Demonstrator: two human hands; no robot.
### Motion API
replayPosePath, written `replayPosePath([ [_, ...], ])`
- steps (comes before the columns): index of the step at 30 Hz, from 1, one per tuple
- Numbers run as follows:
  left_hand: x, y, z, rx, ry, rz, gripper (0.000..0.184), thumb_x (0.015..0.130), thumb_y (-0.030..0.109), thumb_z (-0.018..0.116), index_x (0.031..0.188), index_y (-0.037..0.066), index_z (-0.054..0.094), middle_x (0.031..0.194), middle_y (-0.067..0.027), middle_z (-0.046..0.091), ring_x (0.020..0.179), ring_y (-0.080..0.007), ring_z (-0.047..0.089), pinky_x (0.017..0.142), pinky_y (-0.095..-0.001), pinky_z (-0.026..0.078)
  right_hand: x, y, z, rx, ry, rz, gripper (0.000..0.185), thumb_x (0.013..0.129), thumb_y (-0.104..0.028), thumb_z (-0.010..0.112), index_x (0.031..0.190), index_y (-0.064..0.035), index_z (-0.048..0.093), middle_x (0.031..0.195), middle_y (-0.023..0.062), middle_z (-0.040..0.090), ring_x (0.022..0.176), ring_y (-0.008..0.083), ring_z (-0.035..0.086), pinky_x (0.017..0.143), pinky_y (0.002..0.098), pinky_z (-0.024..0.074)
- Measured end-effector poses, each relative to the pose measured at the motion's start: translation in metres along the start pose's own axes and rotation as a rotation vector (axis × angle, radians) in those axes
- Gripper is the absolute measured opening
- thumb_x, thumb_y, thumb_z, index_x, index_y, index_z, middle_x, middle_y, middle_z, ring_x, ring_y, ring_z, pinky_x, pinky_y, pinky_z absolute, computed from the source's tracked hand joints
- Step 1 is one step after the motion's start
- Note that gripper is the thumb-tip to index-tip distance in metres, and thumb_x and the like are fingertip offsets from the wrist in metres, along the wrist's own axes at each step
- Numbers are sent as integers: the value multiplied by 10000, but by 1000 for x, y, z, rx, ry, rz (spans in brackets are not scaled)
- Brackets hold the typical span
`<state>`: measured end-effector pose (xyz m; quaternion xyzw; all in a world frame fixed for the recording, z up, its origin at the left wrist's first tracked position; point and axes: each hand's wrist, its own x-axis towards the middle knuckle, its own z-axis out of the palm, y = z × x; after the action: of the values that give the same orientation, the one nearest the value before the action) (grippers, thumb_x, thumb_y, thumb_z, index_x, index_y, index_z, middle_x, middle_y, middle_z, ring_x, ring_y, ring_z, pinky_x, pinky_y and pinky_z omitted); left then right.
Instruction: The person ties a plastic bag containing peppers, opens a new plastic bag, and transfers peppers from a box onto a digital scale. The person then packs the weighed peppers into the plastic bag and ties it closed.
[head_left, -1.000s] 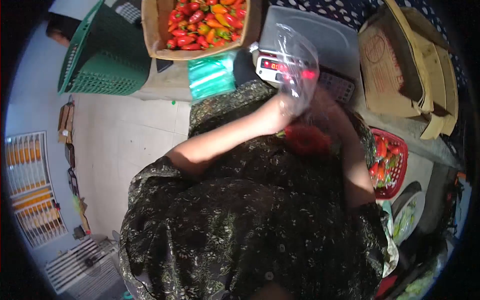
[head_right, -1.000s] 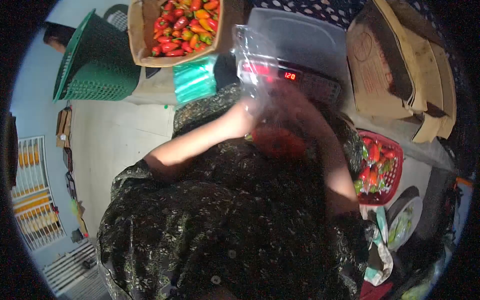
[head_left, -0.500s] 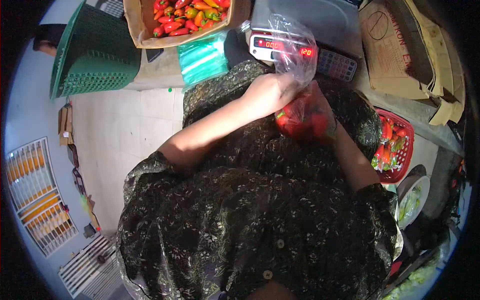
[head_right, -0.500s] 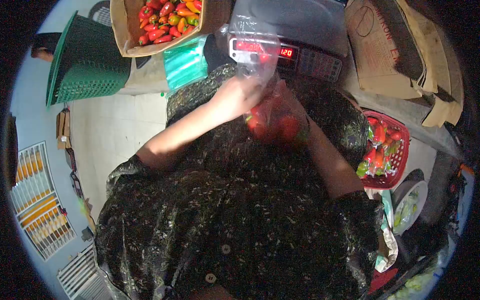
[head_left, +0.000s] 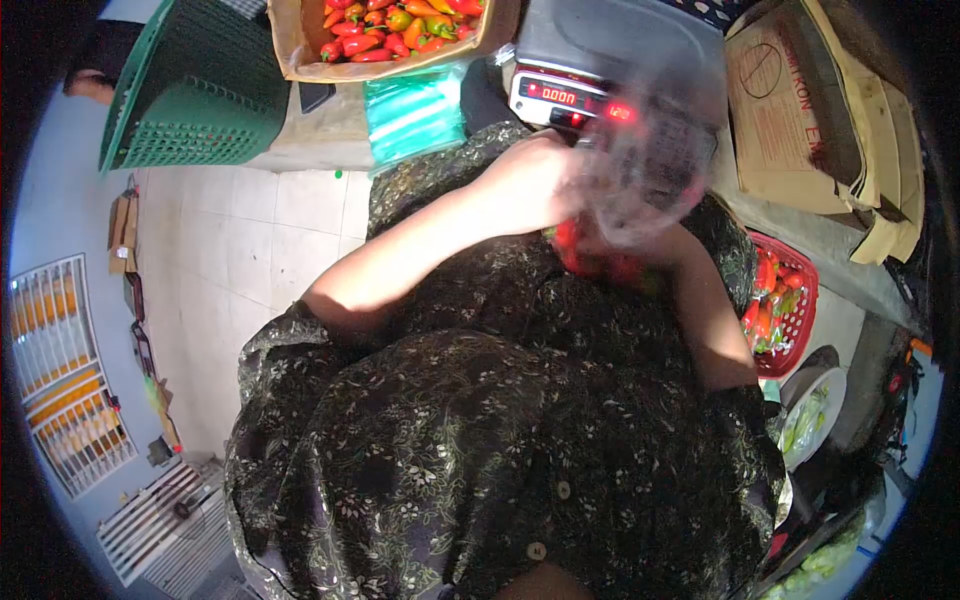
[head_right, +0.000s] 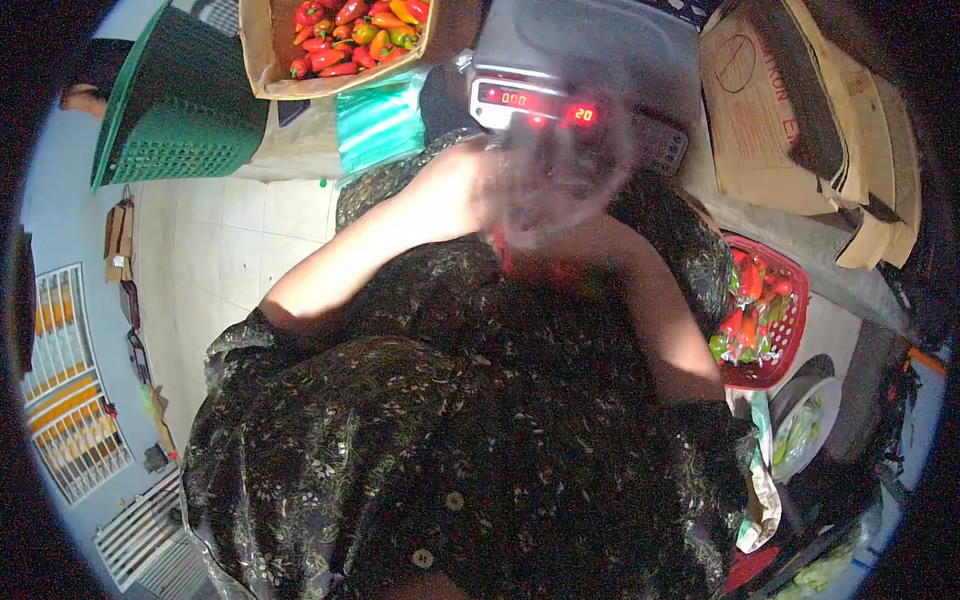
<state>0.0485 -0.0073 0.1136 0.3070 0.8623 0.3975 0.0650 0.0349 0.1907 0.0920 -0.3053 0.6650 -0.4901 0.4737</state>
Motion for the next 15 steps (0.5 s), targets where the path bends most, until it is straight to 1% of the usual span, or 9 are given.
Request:
replayPosePath([
  [1, 4, 9, 0, -6, 61, 70, 208, 750, 168, 644, 950, 110, 632, 873, -114, 651, 838, -306, 617, 761, -418, 492, -2, 0, 4, -168, 26, -5, 452, 855, -333, 611, 1203, -55, 537, 1125, 100, 601, 1033, 216, 570, 915, 357, 447],
  [2, 8, 22, -2, 66, 16, 109, 193, 751, 176, 648, 932, 109, 636, 883, -107, 654, 834, -306, 618, 755, -409, 495, -4, 1, 7, -332, 52, -5, 428, 852, -328, 613, 1185, -65, 562, 1128, 104, 611, 1037, 227, 575, 926, 369, 443],
  [4, 19, 50, -13, 212, -74, 190, 167, 752, 192, 655, 896, 106, 644, 902, -92, 660, 826, -304, 622, 744, -390, 501, -3, -25, 11, -522, 50, 87, 393, 872, -306, 574, 1182, -65, 563, 1140, 117, 601, 1070, 242, 554, 945, 373, 418],
  [7, 41, 61, -25, 329, -175, 46, 302, 809, 216, 629, 1082, 90, 599, 855, -125, 667, 820, -290, 642, 731, -373, 501, 1, -65, 14, -806, 45, 230, 349, 903, -274, 515, 1177, -65, 564, 1157, 136, 586, 1118, 264, 522, 973, 379, 380],
  [9, 42, 43, -7, -728, 71, -203, 340, 828, 172, 624, 1136, 48, 551, 969, -127, 646, 915, -235, 626, 799, -364, 495, 1, -64, 12, -799, 106, 224, 339, 909, -258, 497, 1181, -65, 557, 1148, 144, 582, 1116, 277, 518, 980, 384, 369],
  [11, 43, 21, -11, -555, 231, -32, 445, 838, 93, 639, 1230, -12, 456, 1148, -117, 578, 1060, -165, 545, 921, -340, 458, 0, -45, 10, -587, 221, 119, 345, 903, -247, 502, 1192, -64, 542, 1118, 147, 585, 1079, 287, 530, 975, 389, 370],
  [13, 33, 11, 0, -842, 82, -88, 473, 829, 104, 647, 1251, -9, 465, 1152, -110, 578, 1046, -153, 543, 916, -306, 446, 3, -15, 12, -827, 544, -199, 289, 865, -199, 493, 1122, -97, 579, 1132, 123, 574, 1029, 315, 550, 927, 420, 406],
  [14, 26, 3, 10, -986, 3, -117, 486, 825, 109, 651, 1261, -8, 469, 1153, -106, 578, 1038, -148, 542, 913, -288, 440, 1, -6, 13, -858, 610, -210, 286, 857, -190, 489, 1113, -109, 586, 1141, 120, 567, 1028, 321, 549, 917, 432, 413],
  [15, 19, 4, 16, -919, -125, -187, 479, 793, 101, 692, 1221, -6, 507, 1093, -88, 604, 991, -150, 561, 867, -301, 465, 0, 0, 13, -888, 678, -219, 284, 848, -182, 486, 1105, -120, 592, 1151, 116, 560, 1028, 327, 548, 907, 443, 421],
])
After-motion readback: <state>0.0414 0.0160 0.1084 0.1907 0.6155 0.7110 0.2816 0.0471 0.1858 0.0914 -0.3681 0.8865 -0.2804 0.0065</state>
